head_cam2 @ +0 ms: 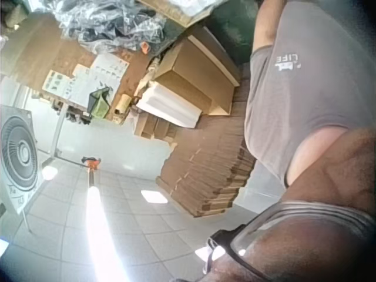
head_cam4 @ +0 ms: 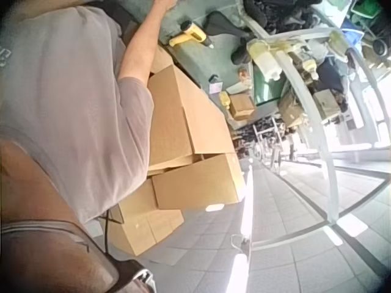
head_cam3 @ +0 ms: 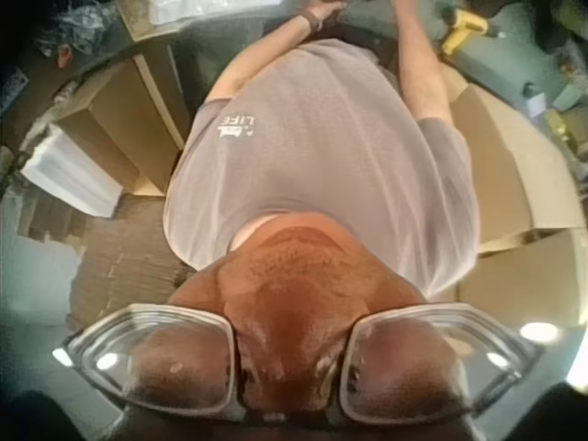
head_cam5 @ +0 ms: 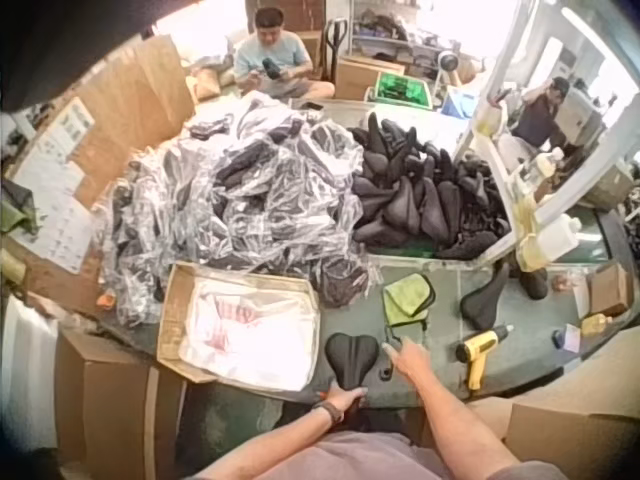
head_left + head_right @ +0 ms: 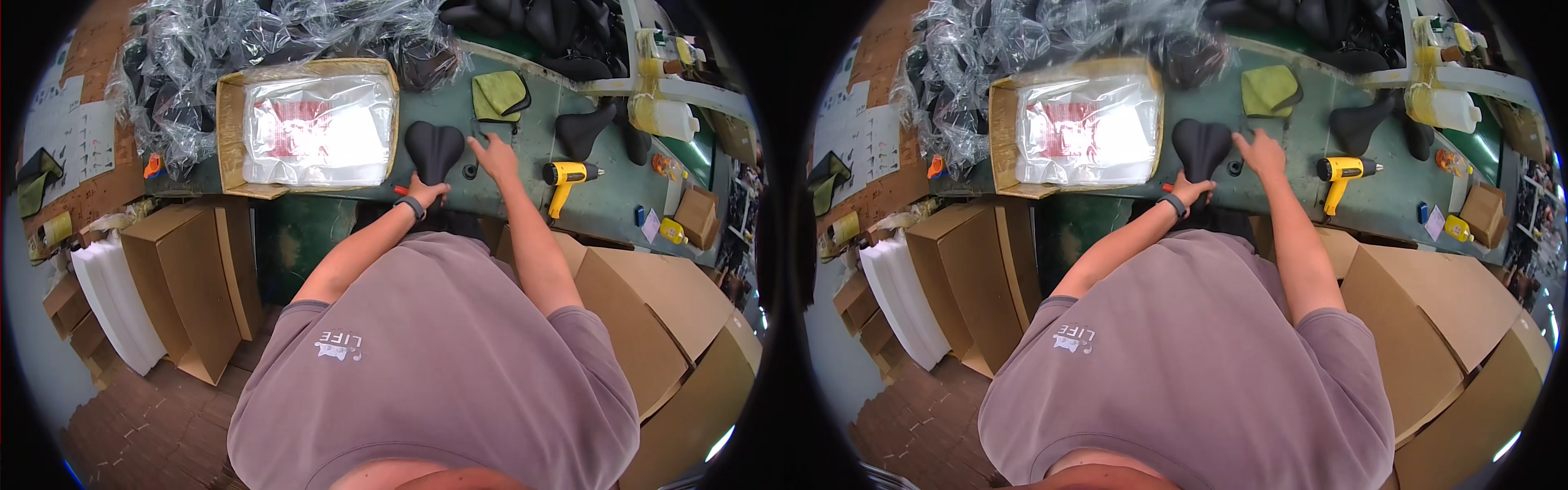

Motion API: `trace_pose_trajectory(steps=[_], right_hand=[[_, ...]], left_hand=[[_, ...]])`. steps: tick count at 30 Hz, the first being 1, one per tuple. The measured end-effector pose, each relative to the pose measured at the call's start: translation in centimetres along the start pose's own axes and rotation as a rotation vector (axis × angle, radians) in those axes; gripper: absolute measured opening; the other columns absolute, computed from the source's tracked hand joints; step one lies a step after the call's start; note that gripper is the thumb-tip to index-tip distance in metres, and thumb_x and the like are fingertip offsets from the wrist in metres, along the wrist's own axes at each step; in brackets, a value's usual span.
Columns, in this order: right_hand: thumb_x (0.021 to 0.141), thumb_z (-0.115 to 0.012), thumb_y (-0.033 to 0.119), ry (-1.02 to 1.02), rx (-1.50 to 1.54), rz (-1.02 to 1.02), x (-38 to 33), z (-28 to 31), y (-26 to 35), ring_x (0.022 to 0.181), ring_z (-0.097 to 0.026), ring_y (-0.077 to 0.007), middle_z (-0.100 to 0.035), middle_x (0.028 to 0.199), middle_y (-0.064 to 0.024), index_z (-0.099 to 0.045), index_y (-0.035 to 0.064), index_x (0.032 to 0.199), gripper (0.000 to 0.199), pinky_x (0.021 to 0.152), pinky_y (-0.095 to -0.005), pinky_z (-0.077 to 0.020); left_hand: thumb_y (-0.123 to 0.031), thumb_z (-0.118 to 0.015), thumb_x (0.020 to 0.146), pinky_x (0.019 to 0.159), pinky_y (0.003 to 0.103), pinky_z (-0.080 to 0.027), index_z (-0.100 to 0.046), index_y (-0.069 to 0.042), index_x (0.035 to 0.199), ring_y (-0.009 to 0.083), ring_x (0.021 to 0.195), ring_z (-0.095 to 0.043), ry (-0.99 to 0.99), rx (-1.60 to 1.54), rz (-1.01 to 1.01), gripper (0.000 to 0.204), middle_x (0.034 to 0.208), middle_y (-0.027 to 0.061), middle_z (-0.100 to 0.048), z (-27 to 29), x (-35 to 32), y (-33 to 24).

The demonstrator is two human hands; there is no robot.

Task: Packing bicycle seats into plastic bags and preparing them for shipment.

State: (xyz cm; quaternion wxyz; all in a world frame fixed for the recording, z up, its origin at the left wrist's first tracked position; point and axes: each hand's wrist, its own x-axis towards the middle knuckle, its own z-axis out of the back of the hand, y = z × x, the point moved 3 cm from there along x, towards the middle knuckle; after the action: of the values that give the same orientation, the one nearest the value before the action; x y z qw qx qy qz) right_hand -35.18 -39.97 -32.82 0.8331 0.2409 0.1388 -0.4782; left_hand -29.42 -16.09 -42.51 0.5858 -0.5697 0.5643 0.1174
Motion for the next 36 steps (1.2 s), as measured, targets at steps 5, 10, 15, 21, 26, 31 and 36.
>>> trace_pose_trajectory(steps=[5, 10, 15, 21, 26, 31, 36], right_hand=[[0.099, -0.073, 0.06, -0.247, -0.011, 0.116, 1.4, -1.4, -6.8, 0.123, -0.069, -0.0525, -0.072, 0.131, -0.0351, -0.052, -0.0013, 0.16, 0.089, 0.106, -0.0578, -0.0542], [0.091, -0.086, 0.063, 0.18, 0.757, -0.056, -4.7, -4.7, 3.0, 0.141, -0.061, -0.0437, -0.06, 0.152, -0.0326, -0.029, -0.0071, 0.171, 0.121, 0.117, -0.0482, -0.0492], [0.098, -0.088, 0.028, 0.221, 1.428, -0.242, -7.1, -8.8, 0.2, 0.085, -0.073, -0.026, -0.073, 0.102, -0.0124, -0.056, 0.005, 0.131, 0.051, 0.074, -0.0406, -0.0614], [0.106, -0.078, 0.019, 0.406, 1.443, -0.206, -13.5, -1.3, -1.3, 0.074, -0.072, -0.025, -0.074, 0.103, -0.0123, -0.057, 0.0066, 0.129, 0.033, 0.063, -0.0398, -0.0622], [0.106, -0.076, 0.017, 0.333, 1.53, -0.105, -22.5, 2.0, 3.1, 0.08, -0.074, -0.0228, -0.075, 0.119, -0.016, -0.056, 0.0036, 0.139, 0.04, 0.067, -0.0375, -0.0651], [0.103, -0.082, 0.022, 0.214, 1.331, -0.265, -25.6, -1.8, 6.8, 0.073, -0.072, -0.0203, -0.076, 0.106, -0.0141, -0.061, 0.0046, 0.128, 0.037, 0.059, -0.0349, -0.0619], [0.102, -0.083, 0.022, 0.114, 1.249, -0.294, -27.2, -3.5, 12.6, 0.068, -0.072, -0.0182, -0.076, 0.097, -0.0099, -0.065, 0.0049, 0.125, 0.034, 0.058, -0.0334, -0.0611]], left_hand=[[-0.008, -0.084, 0.097, 0.066, 0.041, -0.065, -0.043, -0.008, 0.149, 0.0226, 0.086, -0.075, 0.1, -0.01, 0.049, 0.066, 0.114, 0.014, -0.069, -1.8, -1.2, -3.8], [0.001, -0.075, 0.098, 0.105, 0.042, -0.061, -0.039, -0.005, 0.161, 0.0262, 0.118, -0.073, 0.11, 0.193, -0.315, 0.073, 0.134, 0.0149, -0.068, -0.4, -3.2, -4.3], [-0.015, -0.076, 0.097, 0.099, 0.045, -0.059, -0.065, -0.006, 0.147, 0.0329, 0.115, -0.077, 0.248, 0.839, -0.812, 0.052, 0.135, 0.0192, -0.076, 0.3, -8.9, -8.1], [-0.039, -0.083, 0.095, 0.086, 0.05, -0.06, -0.079, -0.01, 0.105, 0.0392, 0.099, -0.077, -0.494, 0.984, -0.607, 0.031, 0.104, 0.0166, -0.08, 12.6, -2.0, -16.0], [-0.035, -0.082, 0.096, 0.095, 0.052, -0.06, -0.078, -0.009, 0.108, 0.0382, 0.111, -0.073, -0.356, 1.232, -0.537, 0.029, 0.115, 0.0158, -0.075, 16.5, 1.5, -14.9], [-0.029, -0.077, 0.099, 0.09, 0.053, -0.058, -0.077, -0.01, 0.103, 0.0379, 0.105, -0.071, -0.451, 1.212, -0.81, 0.019, 0.11, 0.0136, -0.073, 17.4, 0.5, -13.8], [-0.028, -0.071, 0.102, 0.089, 0.054, -0.059, -0.077, -0.008, 0.104, 0.0378, 0.105, -0.071, -0.389, 1.192, -0.802, 0.021, 0.106, 0.0161, -0.073, 19.4, 1.4, -14.4]])
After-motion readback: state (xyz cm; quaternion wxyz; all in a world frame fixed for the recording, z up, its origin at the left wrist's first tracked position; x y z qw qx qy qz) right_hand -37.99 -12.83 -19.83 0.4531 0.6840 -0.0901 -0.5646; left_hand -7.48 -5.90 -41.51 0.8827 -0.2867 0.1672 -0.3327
